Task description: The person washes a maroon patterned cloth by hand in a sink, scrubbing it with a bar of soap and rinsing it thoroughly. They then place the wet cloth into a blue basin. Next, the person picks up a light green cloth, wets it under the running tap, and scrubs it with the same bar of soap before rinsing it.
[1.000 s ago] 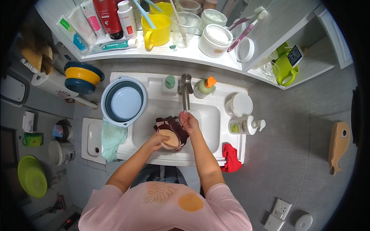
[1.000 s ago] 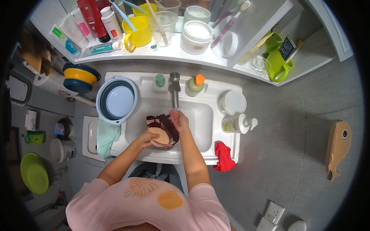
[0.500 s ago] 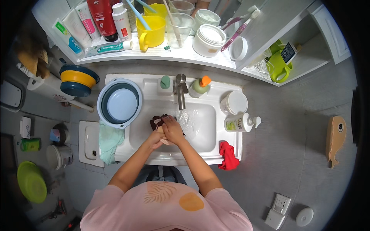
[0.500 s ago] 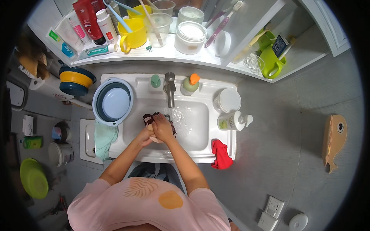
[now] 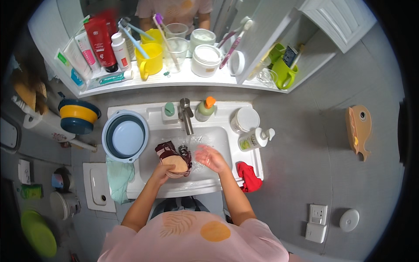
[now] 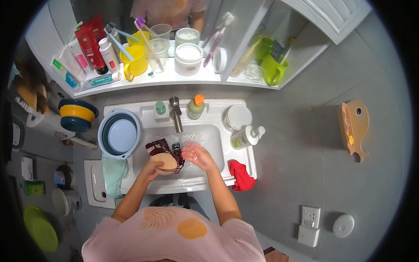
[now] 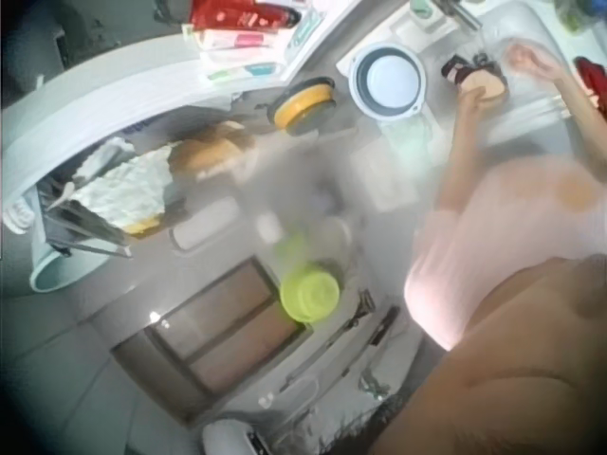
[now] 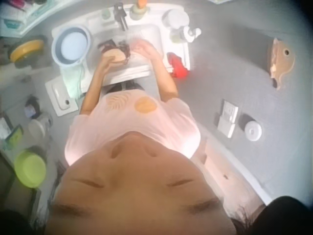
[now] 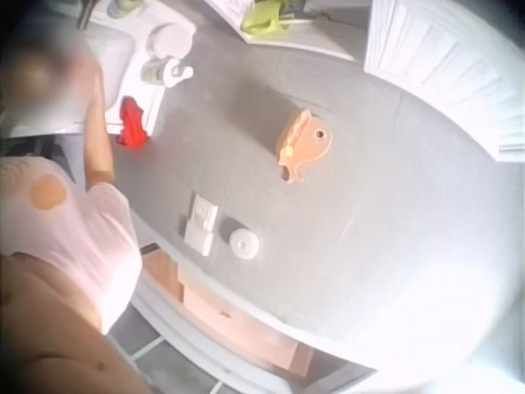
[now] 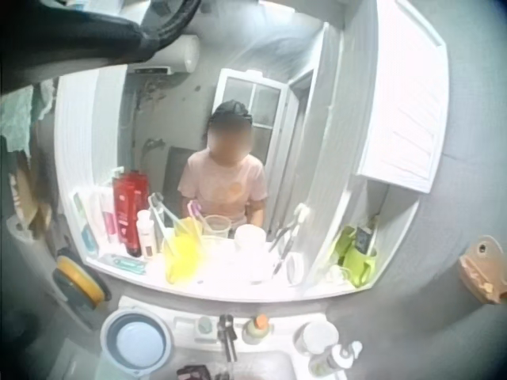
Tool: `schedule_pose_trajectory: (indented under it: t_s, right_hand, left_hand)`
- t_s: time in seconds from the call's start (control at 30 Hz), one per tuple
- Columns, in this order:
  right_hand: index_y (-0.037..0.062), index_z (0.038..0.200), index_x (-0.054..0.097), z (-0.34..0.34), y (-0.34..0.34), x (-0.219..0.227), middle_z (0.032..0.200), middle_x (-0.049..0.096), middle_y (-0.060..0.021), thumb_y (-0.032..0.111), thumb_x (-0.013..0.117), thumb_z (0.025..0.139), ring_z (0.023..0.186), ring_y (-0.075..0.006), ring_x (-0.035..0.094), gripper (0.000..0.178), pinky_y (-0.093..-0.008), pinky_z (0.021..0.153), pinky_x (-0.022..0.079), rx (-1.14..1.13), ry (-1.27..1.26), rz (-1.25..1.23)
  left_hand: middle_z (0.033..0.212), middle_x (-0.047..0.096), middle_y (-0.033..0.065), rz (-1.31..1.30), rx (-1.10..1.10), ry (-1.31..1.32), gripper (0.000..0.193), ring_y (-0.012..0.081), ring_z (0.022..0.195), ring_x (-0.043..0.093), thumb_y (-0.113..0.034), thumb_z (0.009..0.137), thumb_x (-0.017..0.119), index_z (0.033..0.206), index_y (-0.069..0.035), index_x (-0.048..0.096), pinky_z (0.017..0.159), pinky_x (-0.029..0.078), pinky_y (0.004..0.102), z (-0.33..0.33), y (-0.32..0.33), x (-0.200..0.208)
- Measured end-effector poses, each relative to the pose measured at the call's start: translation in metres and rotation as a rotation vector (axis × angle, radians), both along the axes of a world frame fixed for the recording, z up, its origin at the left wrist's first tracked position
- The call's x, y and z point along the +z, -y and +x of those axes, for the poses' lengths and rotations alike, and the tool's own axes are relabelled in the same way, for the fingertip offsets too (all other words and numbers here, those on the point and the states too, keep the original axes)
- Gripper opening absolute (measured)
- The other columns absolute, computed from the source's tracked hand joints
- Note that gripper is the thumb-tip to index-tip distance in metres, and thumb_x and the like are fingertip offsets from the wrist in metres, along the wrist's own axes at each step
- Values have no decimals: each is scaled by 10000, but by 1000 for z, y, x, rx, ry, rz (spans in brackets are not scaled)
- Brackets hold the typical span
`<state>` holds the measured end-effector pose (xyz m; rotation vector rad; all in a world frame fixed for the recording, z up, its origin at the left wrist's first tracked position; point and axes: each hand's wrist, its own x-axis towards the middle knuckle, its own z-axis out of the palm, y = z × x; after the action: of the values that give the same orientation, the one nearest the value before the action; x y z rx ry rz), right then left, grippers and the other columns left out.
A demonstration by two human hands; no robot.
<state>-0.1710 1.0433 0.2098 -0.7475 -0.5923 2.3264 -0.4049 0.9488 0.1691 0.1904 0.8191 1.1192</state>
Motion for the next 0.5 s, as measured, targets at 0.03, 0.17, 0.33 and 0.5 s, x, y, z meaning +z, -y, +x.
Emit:
schedule_pose_trajectory:
  t_s: [0.03,0.17,0.33,0.5]
  right_hand:
    - [21,1162,483,-3,4,-18,1026,598,-154,150,435,913,998,-243,571,285,-378,851,480,115,525,126]
    - [64,1151,506,5,21,-41,1003,603,-87,153,491,890,1007,-185,561,276,-346,809,485,454,860,881]
    - [8,964,613,33,31,34,958,588,-149,94,605,788,865,-212,581,196,-287,750,474,135,1159,1569]
    - [14,870,640,93,43,286,825,618,-77,51,618,778,795,-136,577,101,-264,740,457,-593,1242,1298]
  left_hand:
    - [1173,520,150,-16,-10,-14,551,291,1084,517,97,679,567,1205,5,429,951,419,404,1,2,1]
    - [1158,525,160,-26,-18,-50,527,302,1060,534,104,688,550,1193,17,426,929,440,412,-4,4,14]
    - [1129,533,170,-57,-53,-60,520,320,1033,548,111,691,537,1189,29,414,906,461,425,3,6,4]
    - [1163,506,188,-86,-84,-51,450,329,1061,524,48,773,507,1205,57,383,938,430,424,-22,18,-35]
